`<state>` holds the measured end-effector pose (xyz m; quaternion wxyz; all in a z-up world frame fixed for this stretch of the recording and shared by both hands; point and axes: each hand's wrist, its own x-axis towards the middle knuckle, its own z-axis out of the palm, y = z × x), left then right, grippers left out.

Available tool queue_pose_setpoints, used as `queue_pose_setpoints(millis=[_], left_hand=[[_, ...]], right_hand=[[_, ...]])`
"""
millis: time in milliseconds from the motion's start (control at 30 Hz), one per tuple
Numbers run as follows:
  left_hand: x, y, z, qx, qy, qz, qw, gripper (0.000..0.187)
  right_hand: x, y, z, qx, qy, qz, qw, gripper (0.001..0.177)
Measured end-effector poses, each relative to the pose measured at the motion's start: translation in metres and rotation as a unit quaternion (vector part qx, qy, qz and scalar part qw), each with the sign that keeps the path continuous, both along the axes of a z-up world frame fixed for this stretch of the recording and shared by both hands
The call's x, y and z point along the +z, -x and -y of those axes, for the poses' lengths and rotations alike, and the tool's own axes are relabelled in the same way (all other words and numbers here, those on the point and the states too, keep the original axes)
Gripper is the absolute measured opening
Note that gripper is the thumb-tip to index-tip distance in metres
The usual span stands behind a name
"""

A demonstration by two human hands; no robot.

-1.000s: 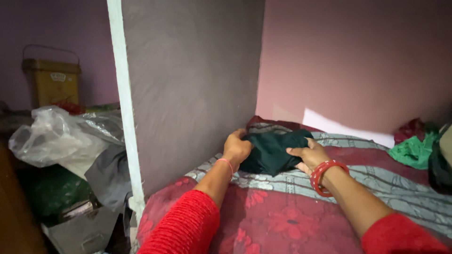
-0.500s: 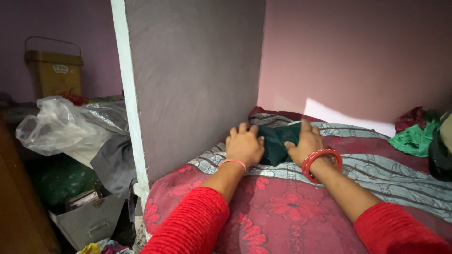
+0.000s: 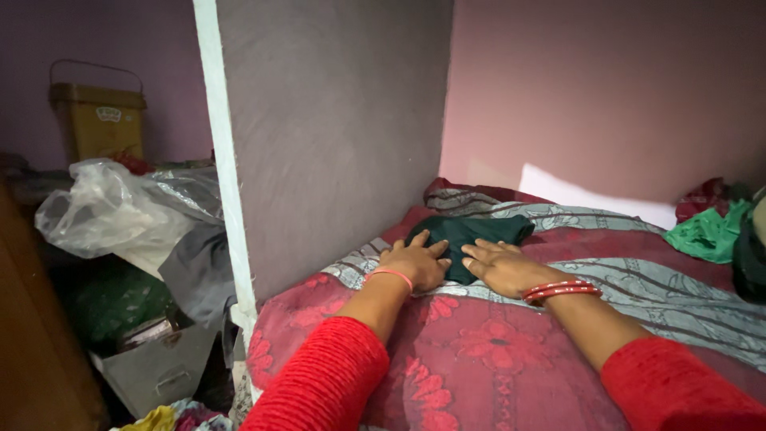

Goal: The person picks up several garments from a pile on the floor, folds them by hand, and places each folded item onto a nearby shelf.

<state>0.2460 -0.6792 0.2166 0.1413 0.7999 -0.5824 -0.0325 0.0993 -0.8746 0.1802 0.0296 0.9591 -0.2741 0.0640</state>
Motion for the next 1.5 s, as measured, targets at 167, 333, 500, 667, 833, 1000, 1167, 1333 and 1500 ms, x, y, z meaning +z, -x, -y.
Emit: queue_pose_setpoints(millis=[167, 333, 500, 667, 833, 1000, 1167, 1333, 1500], left_hand=[[-0.003, 0.006, -0.007, 0.004, 0.013, 0.021, 1.0, 0.059], [-0.005, 0.015, -0.007, 0.018, 0.031, 0.029, 0.999, 0.057], [-0.011, 0.018, 0.003, 0.02, 0.07, 0.037, 0.997, 0.053], [-0.021, 0.013, 0.006, 0.013, 0.074, 0.019, 0.997, 0.055], [-0.029, 0.009, 0.007, 0.012, 0.08, 0.046, 0.996, 0.059], [-0.033, 0.009, 0.007, 0.002, 0.112, 0.042, 0.993, 0.056], [-0.033, 0.011, 0.004, 0.007, 0.132, 0.046, 0.99, 0.056], [-0.036, 0.012, 0.001, 0.006, 0.167, 0.078, 0.983, 0.051], [-0.034, 0.009, 0.0, -0.017, 0.304, 0.117, 0.945, 0.054]], right_hand=[[-0.003, 0.003, -0.004, 0.033, 0.071, -0.025, 0.997, 0.061], [-0.001, 0.007, -0.013, 0.019, 0.087, -0.009, 0.996, 0.058], [-0.004, 0.008, -0.002, 0.086, 0.244, -0.071, 0.963, 0.05], [-0.008, 0.009, 0.006, 0.034, 0.076, 0.067, 0.994, 0.058], [-0.019, 0.002, 0.044, 0.068, 0.111, 0.051, 0.99, 0.058], [-0.027, -0.004, 0.065, 0.058, 0.125, 0.039, 0.99, 0.058], [-0.023, -0.005, 0.059, 0.023, 0.13, 0.027, 0.991, 0.061], [-0.01, 0.001, 0.034, 0.029, 0.097, 0.066, 0.993, 0.063], [0.017, 0.011, -0.015, -0.031, 0.166, 0.11, 0.98, 0.065]])
